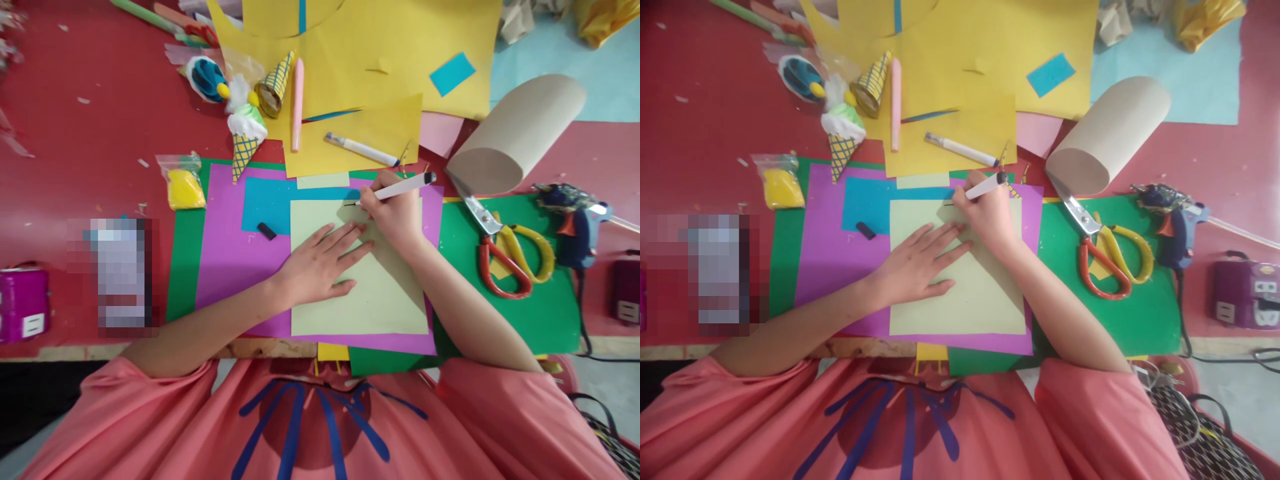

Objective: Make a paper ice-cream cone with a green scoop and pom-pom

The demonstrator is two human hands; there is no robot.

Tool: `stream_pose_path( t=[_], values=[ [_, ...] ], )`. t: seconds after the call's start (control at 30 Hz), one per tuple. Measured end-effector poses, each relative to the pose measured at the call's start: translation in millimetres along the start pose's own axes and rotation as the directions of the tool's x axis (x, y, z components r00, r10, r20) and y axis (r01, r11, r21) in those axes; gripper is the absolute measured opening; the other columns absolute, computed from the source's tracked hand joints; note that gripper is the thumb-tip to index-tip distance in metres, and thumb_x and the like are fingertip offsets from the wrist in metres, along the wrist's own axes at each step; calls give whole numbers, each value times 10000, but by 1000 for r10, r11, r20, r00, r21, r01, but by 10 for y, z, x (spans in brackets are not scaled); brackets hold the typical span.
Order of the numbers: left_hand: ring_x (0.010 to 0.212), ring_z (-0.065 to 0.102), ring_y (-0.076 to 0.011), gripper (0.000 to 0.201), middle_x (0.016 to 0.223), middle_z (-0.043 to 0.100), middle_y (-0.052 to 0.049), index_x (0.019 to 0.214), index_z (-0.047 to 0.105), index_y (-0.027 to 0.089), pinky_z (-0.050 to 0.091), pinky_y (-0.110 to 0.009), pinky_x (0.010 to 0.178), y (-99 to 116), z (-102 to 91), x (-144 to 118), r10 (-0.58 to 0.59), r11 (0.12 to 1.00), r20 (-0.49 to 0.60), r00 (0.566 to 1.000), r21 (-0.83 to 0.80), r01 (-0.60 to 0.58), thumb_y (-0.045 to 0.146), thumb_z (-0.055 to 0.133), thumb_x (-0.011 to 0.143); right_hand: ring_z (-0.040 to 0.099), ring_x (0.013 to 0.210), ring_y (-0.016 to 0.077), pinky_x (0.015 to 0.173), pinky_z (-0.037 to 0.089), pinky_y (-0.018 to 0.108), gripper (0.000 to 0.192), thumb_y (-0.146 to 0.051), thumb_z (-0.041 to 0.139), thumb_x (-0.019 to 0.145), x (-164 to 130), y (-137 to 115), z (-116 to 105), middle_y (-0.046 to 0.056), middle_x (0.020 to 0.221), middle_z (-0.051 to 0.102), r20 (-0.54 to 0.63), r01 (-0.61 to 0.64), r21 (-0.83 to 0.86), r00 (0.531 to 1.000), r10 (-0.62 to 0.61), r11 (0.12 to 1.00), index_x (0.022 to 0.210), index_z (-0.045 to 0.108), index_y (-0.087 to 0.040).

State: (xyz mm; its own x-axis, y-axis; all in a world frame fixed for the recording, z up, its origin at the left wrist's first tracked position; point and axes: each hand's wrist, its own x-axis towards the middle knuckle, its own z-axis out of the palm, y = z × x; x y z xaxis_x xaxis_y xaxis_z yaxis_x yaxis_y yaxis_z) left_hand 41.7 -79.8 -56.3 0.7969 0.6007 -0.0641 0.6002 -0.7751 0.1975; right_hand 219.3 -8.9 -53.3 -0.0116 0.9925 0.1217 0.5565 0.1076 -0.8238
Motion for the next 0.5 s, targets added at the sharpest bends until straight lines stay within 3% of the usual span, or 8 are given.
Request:
stream_pose_path(
  t=[0.27,0.5],
  values=[
    [1505,244,-271,668,1620,250,-125,1541,252,207,159,-437,1226,5,-7,6,1,1000,15,1000,-3,-1,513,396,965,441,504,98,486,357,270,310,-123,569,793,3,44,-8,-57,517,434,-20,-32,28,999,33,999,598,358,-240],
    [1511,234,-250,678,1627,239,-107,1549,215,190,168,-424,1229,-39,-29,12,10,1000,-3,1000,-26,-10,485,407,969,445,419,90,421,372,260,327,-435,576,909,-20,61,-130,-35,520,520,-88,-33,279,994,60,960,671,462,-241]
  ],
)
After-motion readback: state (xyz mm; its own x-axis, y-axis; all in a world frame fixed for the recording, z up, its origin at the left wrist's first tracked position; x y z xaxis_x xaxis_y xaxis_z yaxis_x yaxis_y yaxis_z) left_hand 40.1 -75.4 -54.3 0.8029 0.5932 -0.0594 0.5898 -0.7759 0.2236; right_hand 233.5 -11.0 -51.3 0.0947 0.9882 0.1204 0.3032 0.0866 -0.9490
